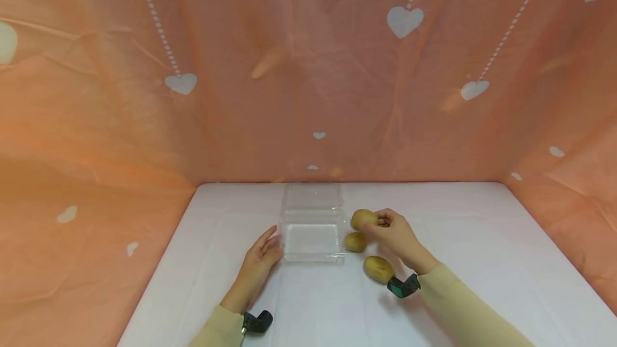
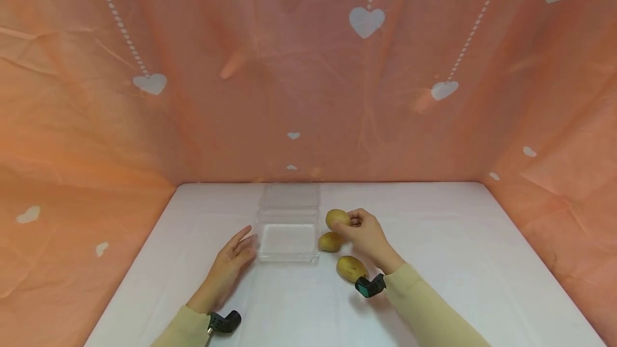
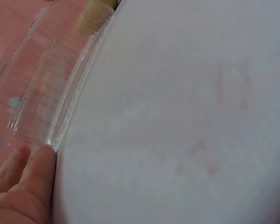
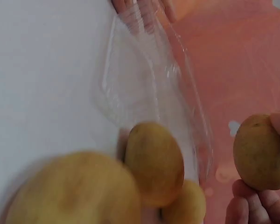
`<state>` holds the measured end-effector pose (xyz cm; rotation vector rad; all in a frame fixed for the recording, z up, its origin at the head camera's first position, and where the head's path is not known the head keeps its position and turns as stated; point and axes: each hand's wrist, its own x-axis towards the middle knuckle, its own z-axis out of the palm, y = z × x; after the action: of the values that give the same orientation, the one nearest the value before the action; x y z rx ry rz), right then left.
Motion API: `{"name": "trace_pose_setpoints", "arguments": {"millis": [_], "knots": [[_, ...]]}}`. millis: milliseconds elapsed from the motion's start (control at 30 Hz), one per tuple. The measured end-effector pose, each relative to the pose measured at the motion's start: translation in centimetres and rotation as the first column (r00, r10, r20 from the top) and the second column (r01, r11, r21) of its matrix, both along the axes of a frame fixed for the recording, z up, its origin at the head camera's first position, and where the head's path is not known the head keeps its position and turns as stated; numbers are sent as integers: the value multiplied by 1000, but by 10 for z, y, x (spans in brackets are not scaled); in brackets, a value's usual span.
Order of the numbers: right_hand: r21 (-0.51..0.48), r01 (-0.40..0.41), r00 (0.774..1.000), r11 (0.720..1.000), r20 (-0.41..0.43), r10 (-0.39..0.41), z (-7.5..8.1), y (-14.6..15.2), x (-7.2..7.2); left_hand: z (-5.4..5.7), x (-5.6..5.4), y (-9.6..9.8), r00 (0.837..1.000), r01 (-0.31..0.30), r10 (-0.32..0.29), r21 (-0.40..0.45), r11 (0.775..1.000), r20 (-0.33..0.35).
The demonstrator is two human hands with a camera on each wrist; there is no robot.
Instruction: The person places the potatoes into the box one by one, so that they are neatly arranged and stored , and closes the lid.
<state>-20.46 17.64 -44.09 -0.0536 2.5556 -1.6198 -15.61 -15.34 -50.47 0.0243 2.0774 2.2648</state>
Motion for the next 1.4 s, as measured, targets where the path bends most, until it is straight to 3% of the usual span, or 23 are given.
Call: {"name": "trace_pose_setpoints", "arguments": {"millis": [133, 333, 500, 933, 1400], "knots": [[-38, -20, 1000, 999, 21, 21, 2, -12, -3, 0, 0, 1, 1000, -3, 3, -1, 1000, 12], [-20, -8, 1000, 1000, 3, 8, 7, -31, -7, 0, 0, 1, 1000, -4, 4, 2, 1000, 24], [-96, -60, 998, 994, -20, 58, 11, -48, -9, 0, 0, 0, 1000, -2, 2, 14, 1000, 23], [36, -72, 992, 997, -105, 75, 4, -89, -12, 0, 1, 1, 1000, -2, 1, 25, 1000, 31], [154, -154, 984, 976, -61, 165, -10, -117, -14, -1, 2, 1, 1000, 2, -3, 21, 1000, 25]]}}
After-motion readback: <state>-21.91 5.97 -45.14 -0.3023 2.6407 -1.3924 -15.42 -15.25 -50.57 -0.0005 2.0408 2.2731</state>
